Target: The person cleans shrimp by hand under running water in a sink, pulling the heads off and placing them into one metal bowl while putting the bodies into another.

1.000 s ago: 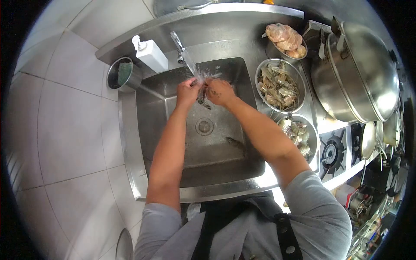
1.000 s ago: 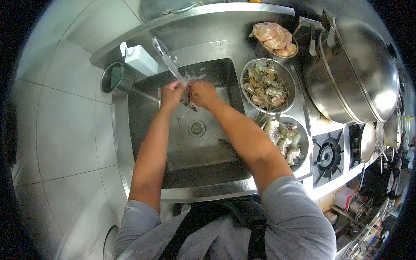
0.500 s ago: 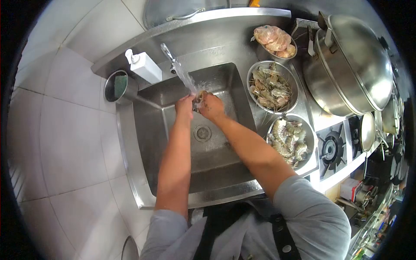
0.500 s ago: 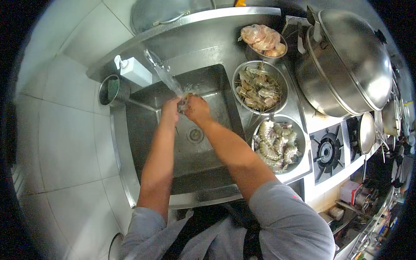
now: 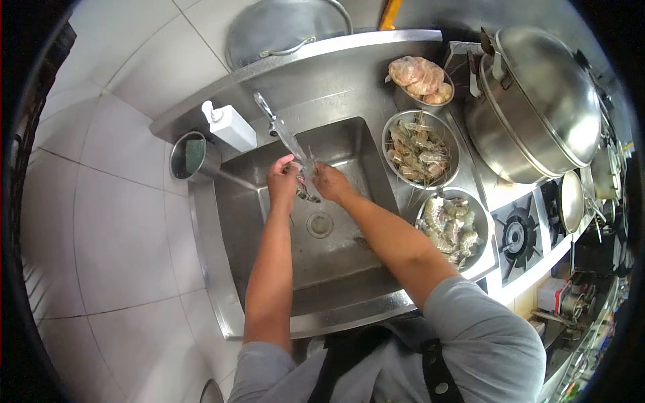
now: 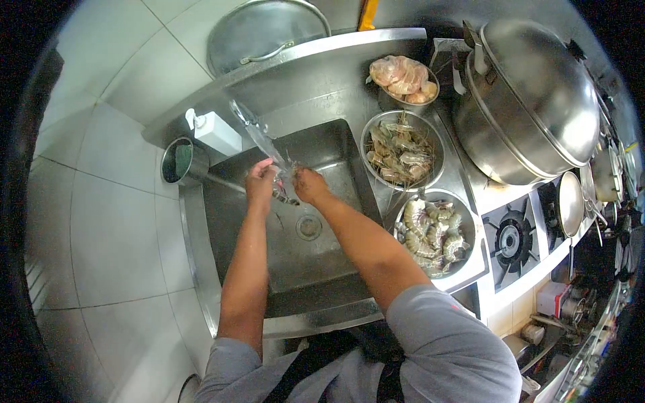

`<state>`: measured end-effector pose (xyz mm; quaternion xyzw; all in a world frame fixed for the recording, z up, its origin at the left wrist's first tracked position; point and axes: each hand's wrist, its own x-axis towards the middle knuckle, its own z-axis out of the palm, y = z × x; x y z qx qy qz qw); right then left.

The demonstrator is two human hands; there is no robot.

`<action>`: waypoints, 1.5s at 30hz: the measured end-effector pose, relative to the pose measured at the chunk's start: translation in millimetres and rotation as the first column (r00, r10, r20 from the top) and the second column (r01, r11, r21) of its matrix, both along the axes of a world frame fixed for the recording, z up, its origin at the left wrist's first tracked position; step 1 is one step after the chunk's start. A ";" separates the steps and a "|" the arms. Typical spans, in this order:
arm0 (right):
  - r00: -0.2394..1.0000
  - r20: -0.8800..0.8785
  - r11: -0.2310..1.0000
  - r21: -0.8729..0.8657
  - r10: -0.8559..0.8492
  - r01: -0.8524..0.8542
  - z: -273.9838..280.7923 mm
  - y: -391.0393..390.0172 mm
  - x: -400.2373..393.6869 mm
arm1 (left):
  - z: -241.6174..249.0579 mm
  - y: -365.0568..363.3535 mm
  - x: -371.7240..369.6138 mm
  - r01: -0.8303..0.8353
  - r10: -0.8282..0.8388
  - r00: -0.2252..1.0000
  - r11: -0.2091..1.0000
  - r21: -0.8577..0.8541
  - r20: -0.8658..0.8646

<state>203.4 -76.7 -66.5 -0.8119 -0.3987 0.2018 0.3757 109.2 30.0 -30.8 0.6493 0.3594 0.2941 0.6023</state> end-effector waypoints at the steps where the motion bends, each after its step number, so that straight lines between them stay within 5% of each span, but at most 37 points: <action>1: 1.000 0.002 1.000 0.004 -0.002 0.002 -4.6 4.8 0.9 | 3.2 0.7 1.3 0.002 -0.002 1.000 1.000 0.004 0.002; 6: 0.988 -0.147 0.970 0.244 0.052 -0.015 -4.2 11.0 6.6 | 9.4 10.8 11.7 0.156 -0.157 0.988 0.988 0.001 0.007; 10: 0.993 -0.107 0.989 0.144 0.059 -0.043 9.0 5.9 6.1 | 22.7 12.1 15.1 0.186 -0.187 0.980 0.982 -0.021 -0.072; 13: 0.973 -0.193 0.961 0.267 0.125 -0.071 1.4 14.6 8.1 | 27.1 12.5 14.9 0.167 -0.166 0.984 0.986 0.023 -0.058; 19: 0.999 -0.007 0.996 0.082 0.036 -0.035 18.7 7.4 10.9 | 47.9 5.9 11.4 0.202 -0.203 0.972 0.979 -0.023 -0.116; 25: 0.962 0.225 0.966 -0.238 0.153 -0.098 38.9 -7.3 12.2 | 61.6 -0.8 9.2 0.212 -0.187 0.945 0.975 0.068 -0.267; 26: 0.919 0.273 0.907 -0.387 0.284 -0.166 38.9 -14.8 7.5 | 51.3 0.8 3.5 0.223 -0.199 0.944 0.972 0.068 -0.264; 28: 0.861 0.305 0.823 -0.532 0.407 -0.201 44.5 -33.3 0.1 | 19.9 12.6 -12.0 0.448 -0.198 0.846 0.768 0.458 -0.496; 30: 0.828 0.247 0.726 -0.641 0.503 -0.250 60.6 -61.9 -5.4 | -15.5 11.9 -37.7 0.522 -0.209 0.809 0.686 0.508 -0.549; 32: 0.852 0.257 0.755 -0.618 0.456 -0.218 75.7 -84.6 1.4 | -35.1 7.0 -57.9 0.511 -0.303 0.584 0.858 0.050 -0.753; 35: 0.892 0.233 0.784 -0.592 0.387 -0.186 120.6 -121.1 30.9 | -15.0 -29.5 -72.9 0.389 -0.394 0.613 0.905 -0.172 -0.685; 39: 0.851 0.466 0.915 -0.401 0.243 -0.042 158.2 -162.3 85.0 | 14.3 -77.6 -59.8 0.423 -0.534 0.657 0.846 -0.326 -0.533; 42: 0.925 0.362 0.906 -0.420 0.112 0.055 198.3 -185.0 107.7 | 35.2 -114.1 -33.1 0.571 -0.642 0.702 0.766 -0.295 -0.309; 44: 0.781 0.619 0.990 -0.037 -0.085 0.137 210.5 -210.6 111.1 | 55.8 -138.8 -14.8 0.616 -0.668 0.723 0.739 -0.271 -0.178; 45: 0.781 0.618 0.988 -0.045 -0.089 0.148 211.9 -224.0 109.9 | 61.5 -146.4 -8.4 0.624 -0.677 0.715 0.731 -0.278 -0.174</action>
